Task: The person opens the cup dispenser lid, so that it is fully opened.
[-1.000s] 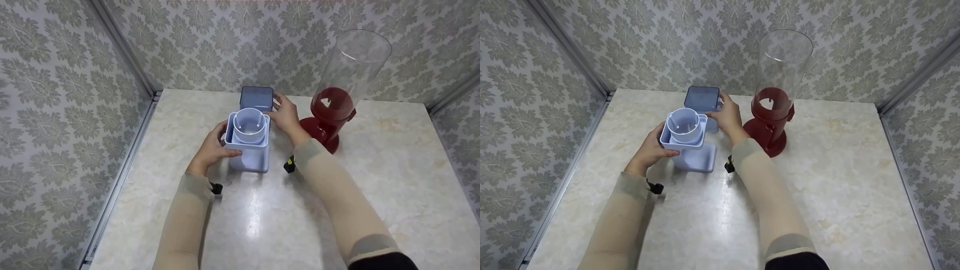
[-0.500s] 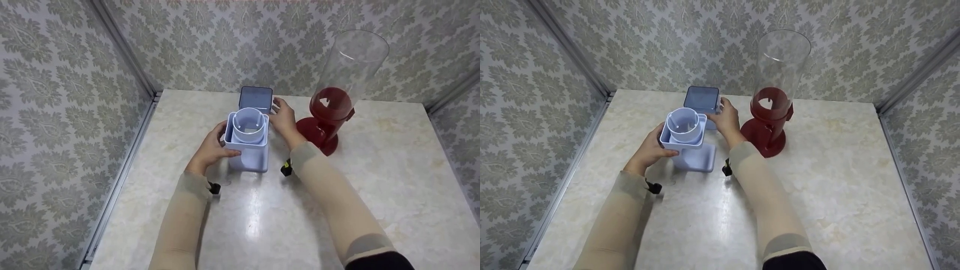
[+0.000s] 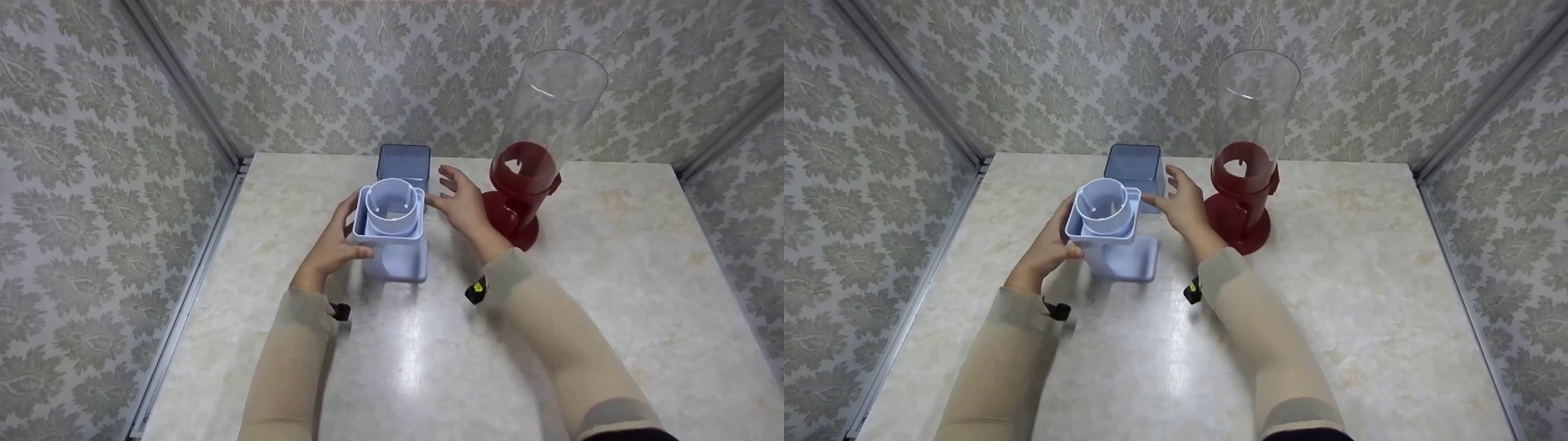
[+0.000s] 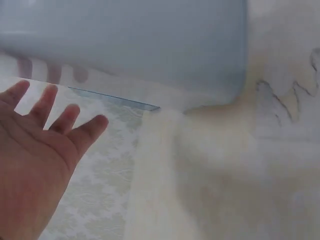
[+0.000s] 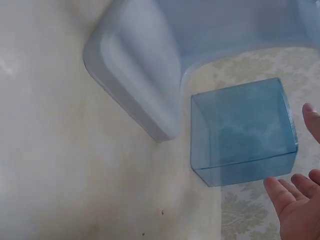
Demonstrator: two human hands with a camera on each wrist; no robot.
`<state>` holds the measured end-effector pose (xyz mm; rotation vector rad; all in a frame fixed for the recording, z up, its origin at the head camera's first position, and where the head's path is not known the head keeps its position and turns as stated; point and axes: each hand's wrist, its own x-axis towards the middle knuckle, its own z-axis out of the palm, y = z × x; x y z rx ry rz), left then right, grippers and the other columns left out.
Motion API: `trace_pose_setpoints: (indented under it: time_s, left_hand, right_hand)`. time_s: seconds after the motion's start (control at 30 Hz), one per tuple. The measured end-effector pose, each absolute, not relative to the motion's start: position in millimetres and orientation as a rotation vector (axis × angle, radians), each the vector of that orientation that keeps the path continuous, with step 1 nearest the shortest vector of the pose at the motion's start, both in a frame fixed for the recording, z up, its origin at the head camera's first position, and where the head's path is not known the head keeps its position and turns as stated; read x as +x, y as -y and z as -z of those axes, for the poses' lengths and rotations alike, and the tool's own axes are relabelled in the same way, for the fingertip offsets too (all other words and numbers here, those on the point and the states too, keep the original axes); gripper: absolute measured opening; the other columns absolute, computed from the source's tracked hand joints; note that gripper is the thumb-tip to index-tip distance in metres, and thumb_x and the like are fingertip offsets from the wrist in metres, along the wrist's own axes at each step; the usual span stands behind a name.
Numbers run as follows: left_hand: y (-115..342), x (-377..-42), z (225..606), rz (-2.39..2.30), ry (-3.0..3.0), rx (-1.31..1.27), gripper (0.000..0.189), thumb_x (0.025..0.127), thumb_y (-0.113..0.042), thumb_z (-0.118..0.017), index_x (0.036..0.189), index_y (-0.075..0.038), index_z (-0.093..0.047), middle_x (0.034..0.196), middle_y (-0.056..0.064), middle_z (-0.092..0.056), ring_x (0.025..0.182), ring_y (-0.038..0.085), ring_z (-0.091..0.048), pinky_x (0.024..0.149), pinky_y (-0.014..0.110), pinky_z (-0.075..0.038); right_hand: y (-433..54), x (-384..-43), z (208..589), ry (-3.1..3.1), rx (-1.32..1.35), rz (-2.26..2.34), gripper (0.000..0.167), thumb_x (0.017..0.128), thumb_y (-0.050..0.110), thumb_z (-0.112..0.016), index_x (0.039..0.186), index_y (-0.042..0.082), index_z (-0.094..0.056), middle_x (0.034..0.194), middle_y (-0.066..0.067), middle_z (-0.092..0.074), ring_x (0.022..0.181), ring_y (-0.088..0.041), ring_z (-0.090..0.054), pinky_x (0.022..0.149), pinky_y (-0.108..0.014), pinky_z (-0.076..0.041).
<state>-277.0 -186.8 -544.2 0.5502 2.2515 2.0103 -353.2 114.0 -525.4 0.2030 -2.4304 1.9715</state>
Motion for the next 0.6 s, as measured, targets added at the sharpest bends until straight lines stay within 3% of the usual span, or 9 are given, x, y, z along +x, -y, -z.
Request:
trace_pose_setpoints:
  time_s: [0.07,0.13,0.23,0.3,0.37,0.47,0.6]
  left_hand:
    - [186,-272,539,-2.005,-2.373,0.557,0.164,0.054,-0.088,-0.096,0.181,-0.013,-0.024,0.186,0.016,-0.025,0.174,0.039,-0.022,0.142,0.065,-0.027]
    - [185,-266,532,-2.013,-2.501,0.546,0.155,0.06,-0.088,-0.095,0.179,-0.014,-0.03,0.185,0.016,-0.027,0.173,0.036,-0.022,0.143,0.064,-0.025]
    - [181,-254,519,-2.034,-2.673,0.504,0.13,0.071,-0.064,-0.101,0.176,-0.017,-0.04,0.182,0.014,-0.033,0.17,0.029,-0.025,0.142,0.059,-0.027]
    - [176,-244,509,-2.041,-2.779,0.485,0.115,0.075,-0.044,-0.098,0.173,-0.017,-0.044,0.179,0.011,-0.037,0.167,0.026,-0.027,0.141,0.057,-0.028]
    - [170,-232,498,-2.067,-2.858,0.487,0.108,0.075,-0.034,-0.093,0.171,-0.016,-0.048,0.177,0.008,-0.041,0.165,0.025,-0.029,0.138,0.057,-0.029]
    - [160,-214,480,-2.122,-2.94,0.542,0.106,0.074,-0.039,-0.092,0.168,-0.013,-0.052,0.174,0.01,-0.046,0.163,0.025,-0.034,0.135,0.059,-0.03]
    - [145,-193,454,-2.203,-3.0,0.677,0.109,0.072,-0.053,-0.095,0.163,-0.008,-0.056,0.166,0.015,-0.056,0.157,0.027,-0.046,0.134,0.057,-0.035]
  right_hand:
    - [-119,-342,523,2.409,0.235,-1.99,0.084,0.095,0.013,-0.091,0.166,-0.001,-0.049,0.173,-0.023,-0.053,0.161,-0.044,-0.053,0.13,-0.054,-0.052]
    - [-124,-330,521,2.385,0.258,-2.009,0.082,0.096,0.015,-0.092,0.165,0.0,-0.051,0.171,-0.022,-0.055,0.159,-0.044,-0.055,0.128,-0.054,-0.053]
    - [-133,-312,518,2.342,0.286,-2.035,0.08,0.096,0.014,-0.092,0.165,0.0,-0.052,0.169,-0.02,-0.057,0.157,-0.042,-0.058,0.127,-0.053,-0.055]
    - [-141,-299,515,2.311,0.295,-2.043,0.078,0.097,0.012,-0.091,0.164,-0.001,-0.053,0.166,-0.019,-0.06,0.154,-0.041,-0.06,0.125,-0.049,-0.056]
    - [-149,-286,512,2.287,0.299,-2.03,0.075,0.097,0.011,-0.091,0.163,0.001,-0.055,0.163,-0.017,-0.063,0.152,-0.04,-0.063,0.122,-0.043,-0.058]
    - [-161,-266,505,2.233,0.31,-2.007,0.07,0.097,0.009,-0.09,0.16,0.003,-0.058,0.158,-0.015,-0.068,0.145,-0.039,-0.068,0.115,-0.033,-0.062]
    - [-175,-246,495,2.083,0.356,-2.017,0.065,0.096,-0.001,-0.088,0.156,-0.001,-0.061,0.155,-0.025,-0.067,0.14,-0.039,-0.07,0.11,-0.031,-0.065]
